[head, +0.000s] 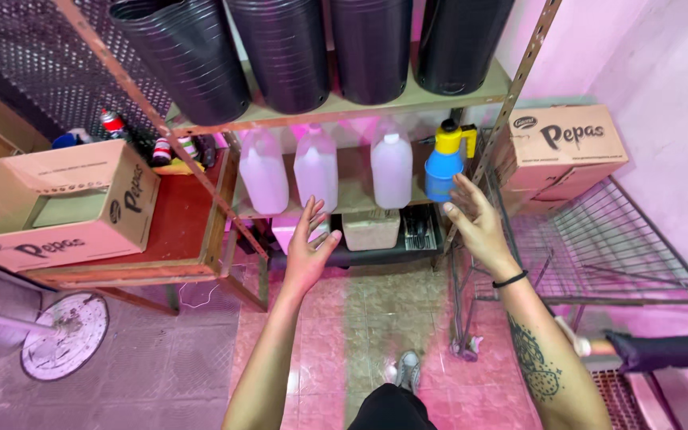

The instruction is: The person repeatedly moves stacks of black plastic pots and white plastic jugs between a cardboard box and a metal shelf. The person also moves a blue and yellow pressure sprayer. The person handles the items one at a time or in small stacks, placing them on the shelf or back into the box.

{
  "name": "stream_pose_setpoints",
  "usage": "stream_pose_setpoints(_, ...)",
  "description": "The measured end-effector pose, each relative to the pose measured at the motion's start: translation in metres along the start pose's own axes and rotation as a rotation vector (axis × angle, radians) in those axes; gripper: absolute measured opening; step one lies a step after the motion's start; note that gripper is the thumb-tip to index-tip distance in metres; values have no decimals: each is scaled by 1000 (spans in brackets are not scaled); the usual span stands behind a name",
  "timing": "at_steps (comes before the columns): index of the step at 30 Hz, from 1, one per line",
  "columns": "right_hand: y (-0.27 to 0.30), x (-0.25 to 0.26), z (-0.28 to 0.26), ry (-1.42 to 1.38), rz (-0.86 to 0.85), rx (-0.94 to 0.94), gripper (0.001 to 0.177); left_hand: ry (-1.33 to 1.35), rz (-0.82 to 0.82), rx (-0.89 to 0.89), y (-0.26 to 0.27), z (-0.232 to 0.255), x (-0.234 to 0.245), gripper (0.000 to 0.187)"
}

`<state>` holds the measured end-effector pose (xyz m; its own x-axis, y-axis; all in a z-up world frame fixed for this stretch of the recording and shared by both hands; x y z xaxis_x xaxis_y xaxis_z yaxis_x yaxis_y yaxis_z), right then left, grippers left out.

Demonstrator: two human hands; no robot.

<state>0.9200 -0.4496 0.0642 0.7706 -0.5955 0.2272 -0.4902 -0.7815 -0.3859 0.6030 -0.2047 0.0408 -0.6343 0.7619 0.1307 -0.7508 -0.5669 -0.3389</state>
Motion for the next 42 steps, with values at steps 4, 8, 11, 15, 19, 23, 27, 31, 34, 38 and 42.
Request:
stream_pose_setpoints(4,105,-67,-24,-41,23,-63,75,6,59,37,124,6,56,103)
stream_pose_setpoints(8,195,-120,-52,-127,11,-202,78,27,119,143,230,7,91,101)
stream_pose_setpoints(11,243,-144,-52,-164,15,-226,79,21,165,187,291,9,110,103)
stream_pose_setpoints(15,300,-162,-49,-163,14,-365,85,34,239,294,362,-7,124,100)
stream_pose_setpoints(19,333,-173,-46,-167,10,-368,79,66,277,323,409,-9,125,100)
stream_pose_setpoints(23,350,-179,-54,-175,1,-361,79,75,309,364,436,-6,123,102)
stream_pose_setpoints(27,363,-182,-58,-172,11,-365,80,92,321,336,449,-4,125,100)
stream_pose_setpoints(31,364,-185,-54,-195,4,-377,79,94,329,307,451,-7,129,101)
stream_pose_setpoints(34,355,-189,-49,-233,10,-348,79,91,333,313,449,5,136,101)
stream_pose_setpoints(38,330,-201,-59,-201,-28,-287,78,49,327,290,437,26,154,100)
stream_pose_setpoints(42,297,-223,-75,-197,-55,-165,73,16,319,158,417,44,176,98)
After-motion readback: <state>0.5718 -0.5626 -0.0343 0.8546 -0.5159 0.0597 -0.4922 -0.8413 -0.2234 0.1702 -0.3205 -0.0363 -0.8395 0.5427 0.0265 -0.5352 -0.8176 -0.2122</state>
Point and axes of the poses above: each hand's wrist, its own y-axis away from the middle knuckle, its own x-axis out of the back of the hand, z = x × y, the point moved 9 cm from there along -y, towards the middle knuckle, and after that the axes turned 10 degrees about -z, right-handed, at the moved point
